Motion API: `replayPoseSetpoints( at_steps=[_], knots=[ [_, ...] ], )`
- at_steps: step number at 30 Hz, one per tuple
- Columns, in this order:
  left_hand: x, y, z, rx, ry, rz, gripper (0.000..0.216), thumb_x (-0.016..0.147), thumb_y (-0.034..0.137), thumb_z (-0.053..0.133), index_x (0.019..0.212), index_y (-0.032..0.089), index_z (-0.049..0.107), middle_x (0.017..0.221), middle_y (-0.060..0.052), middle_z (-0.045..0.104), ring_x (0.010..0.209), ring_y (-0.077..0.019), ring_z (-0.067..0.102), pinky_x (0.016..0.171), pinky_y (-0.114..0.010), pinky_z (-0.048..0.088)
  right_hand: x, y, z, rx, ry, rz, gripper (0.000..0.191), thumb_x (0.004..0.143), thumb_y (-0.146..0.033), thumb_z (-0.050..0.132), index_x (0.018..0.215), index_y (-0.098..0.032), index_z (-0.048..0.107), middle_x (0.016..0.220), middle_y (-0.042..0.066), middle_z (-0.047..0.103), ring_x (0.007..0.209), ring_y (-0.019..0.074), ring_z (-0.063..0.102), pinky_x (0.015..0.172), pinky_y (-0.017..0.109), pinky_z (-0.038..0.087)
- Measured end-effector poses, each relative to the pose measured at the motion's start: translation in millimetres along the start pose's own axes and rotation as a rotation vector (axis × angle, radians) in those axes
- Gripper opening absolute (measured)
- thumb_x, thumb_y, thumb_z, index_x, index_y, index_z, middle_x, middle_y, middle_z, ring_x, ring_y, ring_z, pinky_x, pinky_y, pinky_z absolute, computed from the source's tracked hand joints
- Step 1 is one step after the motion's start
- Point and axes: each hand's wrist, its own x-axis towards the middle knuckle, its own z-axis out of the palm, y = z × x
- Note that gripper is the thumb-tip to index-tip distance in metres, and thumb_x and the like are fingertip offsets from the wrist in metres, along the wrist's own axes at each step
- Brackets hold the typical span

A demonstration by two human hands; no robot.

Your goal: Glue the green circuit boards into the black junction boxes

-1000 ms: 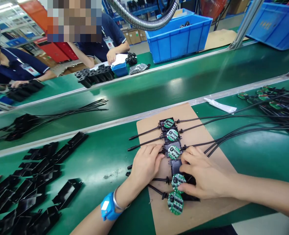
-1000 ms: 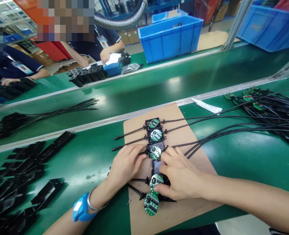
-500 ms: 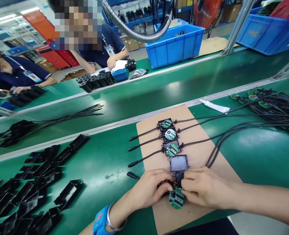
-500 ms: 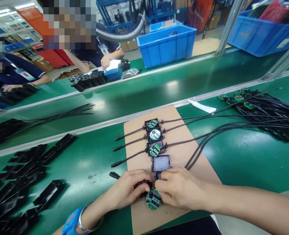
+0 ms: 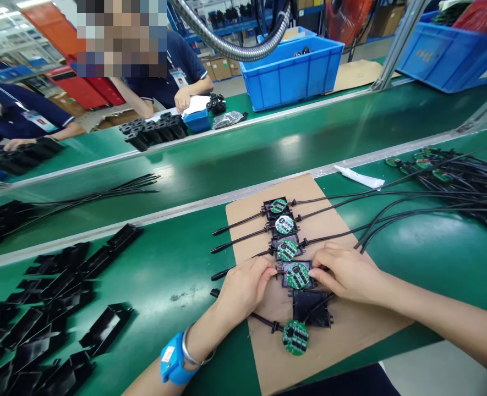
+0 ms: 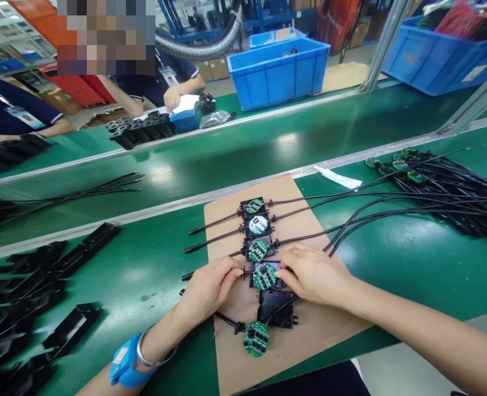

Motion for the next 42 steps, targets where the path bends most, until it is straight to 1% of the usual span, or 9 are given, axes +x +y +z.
replayPoseSetpoints(
  at_steps=[4,8,13,18,23,30,34,38,42],
  knots=[
    [-3,-1,3,0.107,-0.007,0.054,0.029,0.099,0.028,0.036,0.078,0.019,0.053,0.072,-0.003,0.060,0.067,-0.0192,0.057,0.061,-0.030,0.046,3,1,5,-0.023,0.033,-0.054,0.023,0.094,-0.035,0.052,0.083,-0.016,0.059,0.080,0.006,0.061,0.081,0.0216,0.053,0.072,0.033,0.041],
    [-11,9,-7,0.042,0.079,0.096,0.022,0.097,0.025,0.039,0.086,0.016,0.056,0.086,-0.009,0.060,0.079,-0.0226,0.055,0.069,-0.035,0.046,-4,2,1,-0.058,0.166,-0.123,0.026,0.092,-0.041,0.055,0.094,-0.016,0.062,0.090,0.008,0.060,0.088,0.0239,0.049,0.077,0.036,0.040],
    [-39,13,-21,-0.239,-0.155,0.232,0.022,0.089,0.038,0.052,0.093,0.017,0.056,0.085,-0.008,0.058,0.077,-0.0221,0.052,0.067,-0.036,0.045,-27,-10,-7,0.032,0.026,-0.280,0.019,0.094,-0.030,0.050,0.094,-0.017,0.063,0.082,0.007,0.057,0.079,0.0216,0.046,0.070,0.035,0.037],
    [-49,17,-18,-0.290,-0.065,0.164,0.012,0.096,0.028,0.047,0.096,0.019,0.055,0.085,-0.005,0.061,0.077,-0.0174,0.057,0.068,-0.029,0.048,-52,-10,-22,0.097,0.042,-0.304,0.017,0.094,-0.015,0.044,0.092,-0.016,0.061,0.076,0.006,0.054,0.073,0.0192,0.044,0.064,0.032,0.035],
    [-35,33,-6,-0.187,-0.072,0.120,0.021,0.098,0.034,0.043,0.090,0.019,0.055,0.082,-0.005,0.059,0.071,-0.0179,0.058,0.063,-0.030,0.050,-75,-3,-25,0.043,-0.086,-0.150,0.022,0.093,-0.014,0.040,0.079,-0.018,0.055,0.076,0.005,0.052,0.069,0.0177,0.044,0.059,0.031,0.034],
    [-38,35,2,-0.175,-0.181,-0.004,0.016,0.093,0.032,0.052,0.083,0.019,0.053,0.083,-0.005,0.059,0.070,-0.0200,0.059,0.059,-0.031,0.048,-63,8,2,-0.079,0.061,-0.140,0.026,0.091,-0.010,0.037,0.073,-0.018,0.053,0.073,0.005,0.050,0.068,0.0179,0.044,0.062,0.030,0.034],
    [-46,36,4,-0.185,-0.169,-0.018,0.014,0.091,0.029,0.054,0.081,0.020,0.051,0.079,-0.003,0.058,0.067,-0.0191,0.058,0.057,-0.030,0.046,-55,5,-6,-0.073,0.000,-0.127,0.024,0.088,-0.011,0.040,0.072,-0.018,0.055,0.075,0.006,0.053,0.071,0.0186,0.046,0.066,0.031,0.036],
    [-42,32,-4,-0.272,-0.147,-0.016,0.024,0.086,0.042,0.061,0.082,0.020,0.052,0.076,-0.001,0.059,0.063,-0.0169,0.057,0.052,-0.026,0.044,-17,39,-47,0.007,-0.137,-0.036,0.016,0.088,-0.025,0.050,0.082,-0.020,0.065,0.084,0.006,0.063,0.082,0.0197,0.055,0.075,0.030,0.042],
    [-16,25,-29,-0.316,-0.084,-0.043,0.023,0.090,0.041,0.054,0.080,0.020,0.054,0.072,0.000,0.057,0.060,-0.0143,0.053,0.052,-0.024,0.040,47,120,-97,-0.186,0.102,0.380,0.025,0.088,-0.025,0.047,0.091,-0.012,0.067,0.099,0.016,0.066,0.100,0.0284,0.055,0.091,0.039,0.038]
  ],
)
